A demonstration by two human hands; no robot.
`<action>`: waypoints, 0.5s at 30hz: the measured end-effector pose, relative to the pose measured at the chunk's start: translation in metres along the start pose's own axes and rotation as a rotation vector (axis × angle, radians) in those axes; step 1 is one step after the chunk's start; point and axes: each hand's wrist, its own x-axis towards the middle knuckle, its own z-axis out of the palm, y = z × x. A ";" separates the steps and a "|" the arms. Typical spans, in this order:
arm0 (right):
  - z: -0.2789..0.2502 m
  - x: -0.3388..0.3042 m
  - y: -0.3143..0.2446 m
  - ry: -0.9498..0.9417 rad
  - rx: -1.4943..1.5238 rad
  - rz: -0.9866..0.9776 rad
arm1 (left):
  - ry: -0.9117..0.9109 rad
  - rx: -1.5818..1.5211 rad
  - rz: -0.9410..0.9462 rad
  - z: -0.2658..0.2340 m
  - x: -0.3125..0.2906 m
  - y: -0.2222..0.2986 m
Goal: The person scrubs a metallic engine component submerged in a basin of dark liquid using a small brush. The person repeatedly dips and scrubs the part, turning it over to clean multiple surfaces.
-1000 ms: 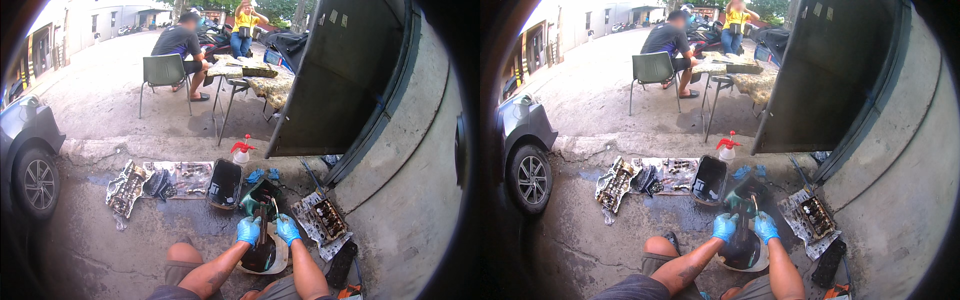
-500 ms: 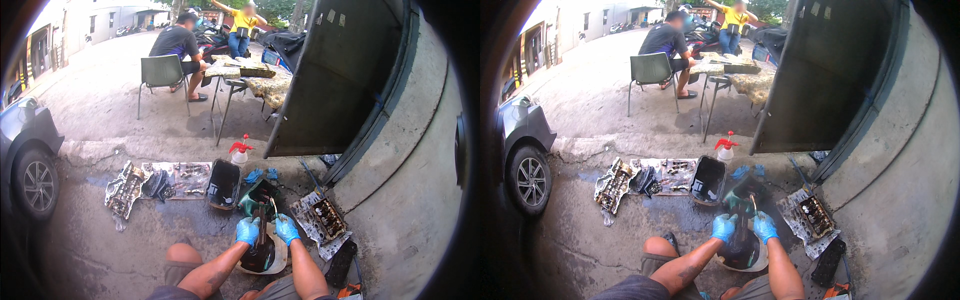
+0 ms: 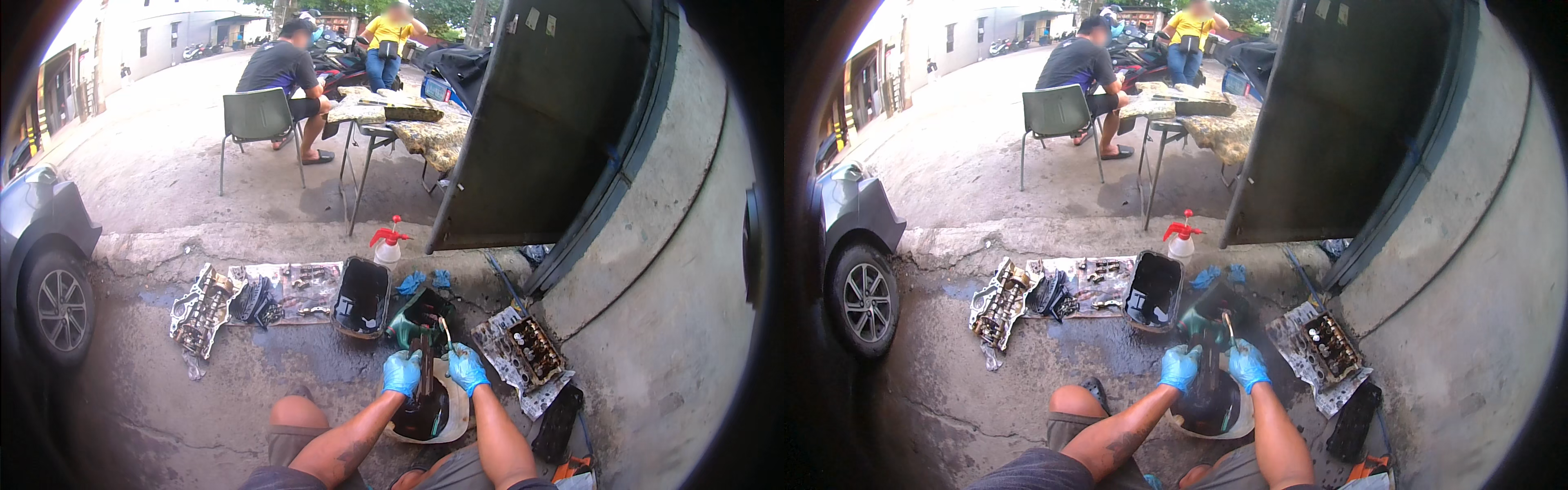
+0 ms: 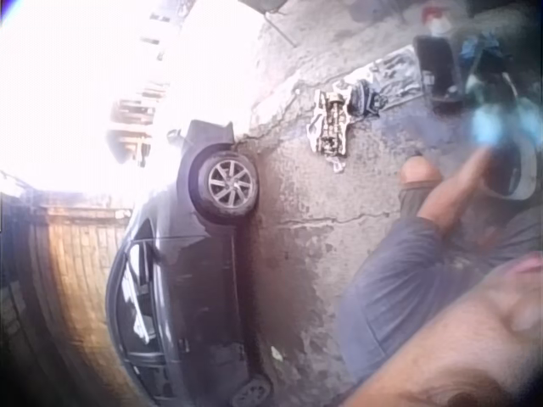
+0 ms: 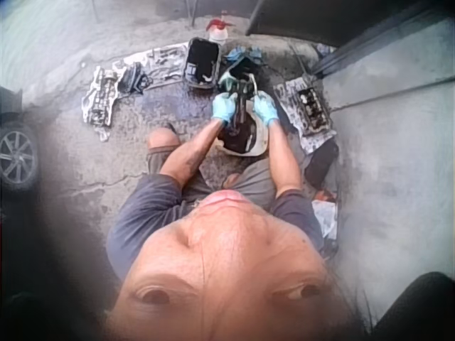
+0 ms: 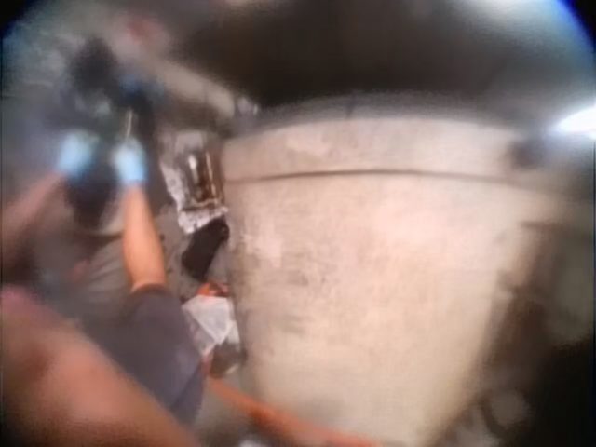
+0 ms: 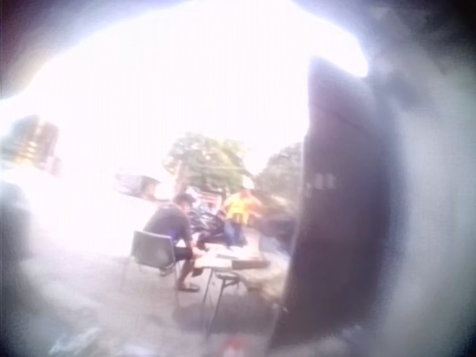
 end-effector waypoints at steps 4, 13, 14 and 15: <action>-0.001 -0.002 -0.010 -0.003 -0.009 -0.011 | -0.053 0.015 -0.042 -0.004 0.003 -0.002; 0.000 -0.010 -0.023 0.053 0.078 0.096 | -0.045 0.057 -0.023 -0.010 -0.003 0.011; 0.000 -0.009 -0.019 0.059 0.072 0.096 | -0.048 0.057 -0.026 -0.010 -0.003 0.013; 0.000 -0.006 -0.014 0.045 0.035 0.063 | -0.051 0.056 -0.028 -0.009 -0.003 0.014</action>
